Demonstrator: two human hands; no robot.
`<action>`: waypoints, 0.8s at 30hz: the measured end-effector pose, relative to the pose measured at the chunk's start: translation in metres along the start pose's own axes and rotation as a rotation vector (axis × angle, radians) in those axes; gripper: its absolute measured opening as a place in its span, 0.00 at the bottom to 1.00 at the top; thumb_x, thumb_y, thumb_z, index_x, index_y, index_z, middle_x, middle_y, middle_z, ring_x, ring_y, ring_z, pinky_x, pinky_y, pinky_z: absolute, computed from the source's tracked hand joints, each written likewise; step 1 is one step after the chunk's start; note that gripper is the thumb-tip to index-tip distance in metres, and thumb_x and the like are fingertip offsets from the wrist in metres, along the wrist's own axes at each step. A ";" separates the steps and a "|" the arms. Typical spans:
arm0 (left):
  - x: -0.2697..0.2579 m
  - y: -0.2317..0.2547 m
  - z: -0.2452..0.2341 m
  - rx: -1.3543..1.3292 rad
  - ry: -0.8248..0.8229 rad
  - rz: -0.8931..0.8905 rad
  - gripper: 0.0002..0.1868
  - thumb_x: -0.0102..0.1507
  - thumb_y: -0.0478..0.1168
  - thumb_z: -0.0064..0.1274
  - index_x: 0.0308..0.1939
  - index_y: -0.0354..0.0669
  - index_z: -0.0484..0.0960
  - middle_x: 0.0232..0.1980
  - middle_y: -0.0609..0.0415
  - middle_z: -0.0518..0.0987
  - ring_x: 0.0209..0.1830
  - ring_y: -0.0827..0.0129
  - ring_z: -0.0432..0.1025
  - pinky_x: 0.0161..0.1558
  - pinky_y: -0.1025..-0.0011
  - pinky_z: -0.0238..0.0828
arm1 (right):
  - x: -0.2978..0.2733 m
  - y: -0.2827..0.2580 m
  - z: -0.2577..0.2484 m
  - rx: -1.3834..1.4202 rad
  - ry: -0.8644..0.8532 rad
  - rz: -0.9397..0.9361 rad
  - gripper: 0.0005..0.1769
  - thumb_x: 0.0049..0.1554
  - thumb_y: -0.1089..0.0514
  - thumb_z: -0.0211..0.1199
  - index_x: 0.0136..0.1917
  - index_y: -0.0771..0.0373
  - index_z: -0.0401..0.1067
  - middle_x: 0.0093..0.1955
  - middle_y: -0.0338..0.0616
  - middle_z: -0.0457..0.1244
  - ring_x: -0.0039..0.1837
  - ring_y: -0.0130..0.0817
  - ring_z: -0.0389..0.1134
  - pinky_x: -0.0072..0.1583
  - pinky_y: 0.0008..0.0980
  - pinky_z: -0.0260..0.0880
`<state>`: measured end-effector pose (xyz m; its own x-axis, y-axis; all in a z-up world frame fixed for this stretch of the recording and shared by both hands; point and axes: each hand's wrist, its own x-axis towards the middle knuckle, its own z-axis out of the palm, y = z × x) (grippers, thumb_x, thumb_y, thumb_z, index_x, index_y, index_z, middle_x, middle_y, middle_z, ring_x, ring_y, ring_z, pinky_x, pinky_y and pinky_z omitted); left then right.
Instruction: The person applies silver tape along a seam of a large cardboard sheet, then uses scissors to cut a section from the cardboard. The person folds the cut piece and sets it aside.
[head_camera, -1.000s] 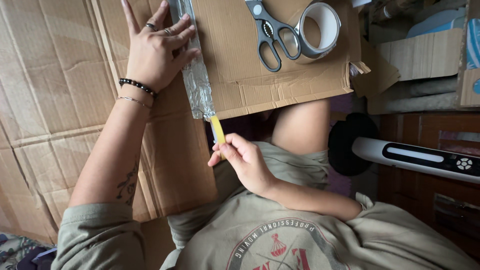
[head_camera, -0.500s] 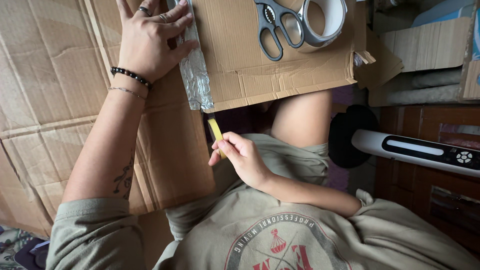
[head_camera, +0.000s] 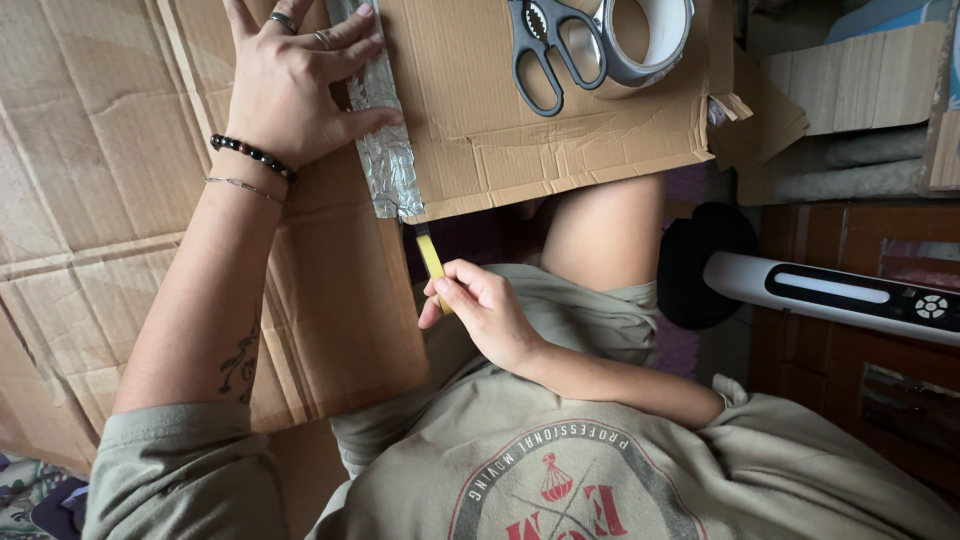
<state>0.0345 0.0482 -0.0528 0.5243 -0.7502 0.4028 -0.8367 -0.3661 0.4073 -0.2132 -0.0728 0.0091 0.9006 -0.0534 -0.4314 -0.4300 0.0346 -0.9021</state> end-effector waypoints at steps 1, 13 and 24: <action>0.000 0.000 0.000 0.006 -0.001 -0.003 0.28 0.53 0.62 0.55 0.48 0.50 0.78 0.59 0.65 0.71 0.68 0.57 0.55 0.62 0.40 0.31 | 0.000 0.000 0.000 -0.003 -0.004 0.004 0.11 0.59 0.58 0.45 0.42 0.68 0.63 0.34 0.42 0.63 0.40 0.24 0.65 0.47 0.23 0.65; 0.001 0.001 -0.004 -0.032 0.014 0.006 0.30 0.53 0.63 0.56 0.49 0.46 0.77 0.59 0.64 0.71 0.68 0.59 0.55 0.63 0.44 0.30 | 0.004 0.001 0.001 0.003 -0.029 0.022 0.12 0.59 0.58 0.44 0.41 0.68 0.63 0.34 0.42 0.63 0.40 0.24 0.65 0.47 0.24 0.65; 0.001 0.002 -0.005 -0.102 0.019 -0.008 0.30 0.51 0.61 0.55 0.48 0.44 0.77 0.58 0.64 0.71 0.64 0.58 0.56 0.63 0.46 0.35 | 0.005 0.003 0.000 -0.015 -0.031 0.028 0.12 0.59 0.57 0.44 0.41 0.67 0.63 0.33 0.42 0.64 0.40 0.24 0.65 0.47 0.23 0.64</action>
<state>0.0345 0.0496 -0.0473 0.5343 -0.7369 0.4142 -0.8128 -0.3133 0.4911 -0.2103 -0.0731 0.0041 0.8897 -0.0215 -0.4560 -0.4556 0.0209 -0.8900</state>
